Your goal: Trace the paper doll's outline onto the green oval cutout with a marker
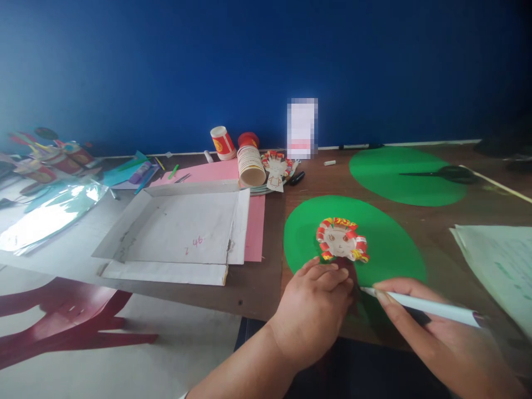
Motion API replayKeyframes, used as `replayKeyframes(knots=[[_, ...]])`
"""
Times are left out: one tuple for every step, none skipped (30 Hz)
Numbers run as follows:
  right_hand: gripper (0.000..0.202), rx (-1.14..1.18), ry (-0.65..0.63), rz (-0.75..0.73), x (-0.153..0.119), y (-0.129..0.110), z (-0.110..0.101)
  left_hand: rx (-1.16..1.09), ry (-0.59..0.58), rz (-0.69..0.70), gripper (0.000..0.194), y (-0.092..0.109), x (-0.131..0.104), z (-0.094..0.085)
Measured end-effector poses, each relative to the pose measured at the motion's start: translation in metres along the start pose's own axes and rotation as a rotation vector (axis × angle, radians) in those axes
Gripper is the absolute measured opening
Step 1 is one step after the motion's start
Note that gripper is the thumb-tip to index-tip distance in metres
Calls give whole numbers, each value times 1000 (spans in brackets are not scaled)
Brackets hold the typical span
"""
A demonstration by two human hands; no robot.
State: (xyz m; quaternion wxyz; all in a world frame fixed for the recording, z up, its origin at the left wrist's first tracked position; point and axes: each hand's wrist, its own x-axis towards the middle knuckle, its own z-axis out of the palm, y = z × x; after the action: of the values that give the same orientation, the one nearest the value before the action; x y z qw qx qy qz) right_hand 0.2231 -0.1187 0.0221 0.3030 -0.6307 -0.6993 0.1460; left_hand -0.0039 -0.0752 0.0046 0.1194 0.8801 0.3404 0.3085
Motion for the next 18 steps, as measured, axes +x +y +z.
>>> replayKeyframes(knots=[[23,-4,0,-1,-1,1,0,-1,1,-1,16,0,0,0],[23,-6,1,-4,-1,1,0,-2,1,-1,16,0,0,0],[22,-5,3,-11,-1,2,0,-2,3,0,16,0,0,0],[22,-6,2,-16,-1,3,0,-1,5,2,16,0,0,0],[21,-7,0,-19,-1,3,1,-1,8,4,16,0,0,1],[21,-8,-1,-22,0,4,1,-2,11,4,16,0,0,1],[21,-10,-2,-24,0,5,1,0,10,3,17,-1,0,1],[21,-12,-1,-27,0,6,1,1,2,3,16,0,0,1],[22,-16,1,-30,1,6,2,3,-6,1,16,0,0,1],[22,-20,4,-33,1,7,2,2,-14,-2,16,0,0,1],[22,-26,8,-41,1,7,2,0,-17,-5,16,0,-1,1],[22,-29,10,-47,2,6,2,-3,-18,-9,17,0,-1,1],[22,-26,21,-53,2,5,2,-6,-17,-11,18,0,-1,1],[22,-19,24,-59,3,3,1,-8,-14,-11,18,0,-1,1],[21,-13,28,-63,4,1,1,-8,-16,-9,18,0,-1,1],[21,-7,38,-69,5,-1,1,-3,-23,-6,19,-1,-1,1],[20,-3,46,-75,7,-3,0,4,-32,-3,19,-1,0,1],[20,0,52,-81,8,-5,0,12,-42,1,18,-2,0,2]])
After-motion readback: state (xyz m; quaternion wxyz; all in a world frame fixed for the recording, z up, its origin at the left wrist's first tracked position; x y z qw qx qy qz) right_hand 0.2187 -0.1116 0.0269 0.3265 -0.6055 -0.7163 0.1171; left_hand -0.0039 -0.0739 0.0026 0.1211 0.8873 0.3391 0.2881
